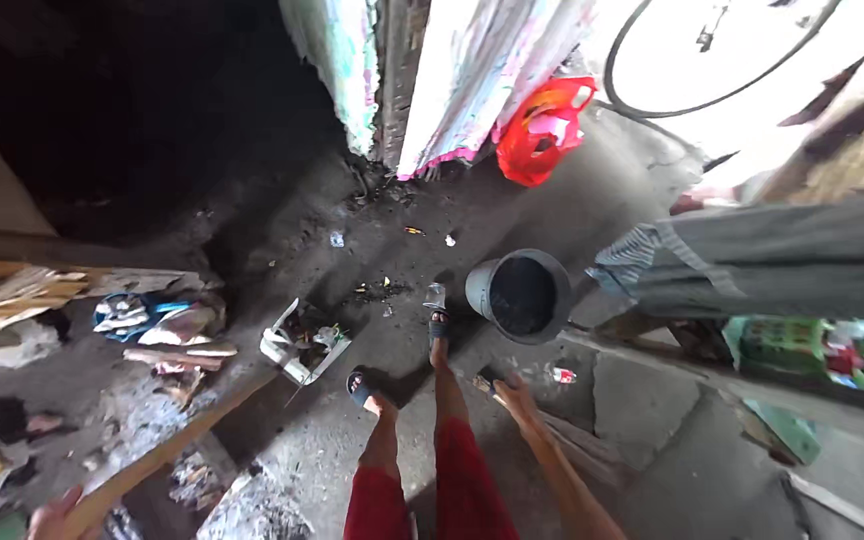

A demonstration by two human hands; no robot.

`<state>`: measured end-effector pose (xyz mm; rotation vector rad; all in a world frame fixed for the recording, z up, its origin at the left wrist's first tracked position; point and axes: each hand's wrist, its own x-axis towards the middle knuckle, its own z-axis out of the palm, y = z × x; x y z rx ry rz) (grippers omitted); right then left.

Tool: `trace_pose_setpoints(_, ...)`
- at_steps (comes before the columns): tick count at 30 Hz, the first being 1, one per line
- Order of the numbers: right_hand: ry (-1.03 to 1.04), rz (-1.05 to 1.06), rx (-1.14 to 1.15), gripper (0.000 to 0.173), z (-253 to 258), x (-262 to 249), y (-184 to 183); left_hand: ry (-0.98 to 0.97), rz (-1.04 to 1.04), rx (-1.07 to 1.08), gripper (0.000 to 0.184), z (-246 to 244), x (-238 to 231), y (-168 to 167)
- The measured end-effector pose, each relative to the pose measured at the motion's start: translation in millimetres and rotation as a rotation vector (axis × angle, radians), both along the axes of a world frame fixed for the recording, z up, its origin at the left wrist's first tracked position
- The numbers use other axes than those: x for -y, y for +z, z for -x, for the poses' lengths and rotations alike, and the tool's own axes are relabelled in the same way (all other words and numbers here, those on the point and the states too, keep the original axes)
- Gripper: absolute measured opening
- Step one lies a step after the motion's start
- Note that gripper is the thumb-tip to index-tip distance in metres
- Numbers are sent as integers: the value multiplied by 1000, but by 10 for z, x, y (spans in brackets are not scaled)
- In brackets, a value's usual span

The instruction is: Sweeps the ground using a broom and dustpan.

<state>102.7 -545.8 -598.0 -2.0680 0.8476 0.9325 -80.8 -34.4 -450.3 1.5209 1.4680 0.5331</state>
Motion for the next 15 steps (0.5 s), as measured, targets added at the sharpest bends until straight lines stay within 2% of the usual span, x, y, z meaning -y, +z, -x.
trace_pose_setpoints(2, 314, -36, 66, 61, -259, -217, -33, -27, -38, 3, 47, -103, 100, 14)
trace_pose_setpoints(3, 400, -91, 55, 59, -369, -341, 39, 27, -44, 7, 47, -177, 151, 6)
trace_pose_setpoints(7, 451, -223, -43, 54, -710, -645, 438, 175, -50, 72, 50, -379, 177, 59)
trace_pose_setpoints(9, 522, -237, -77, 52, -805, -667, 626, 230, -51, 77, 50, -469, 215, 307)
trace_pose_setpoints(12, 780, -295, -156, 51, -839, -676, 813, 282, -91, 49, 50, -467, 236, 765)
trace_pose_setpoints(15, 947, -416, -155, 50, -783, -892, 1100, 292, -243, 136, 48, -449, 294, 1176)
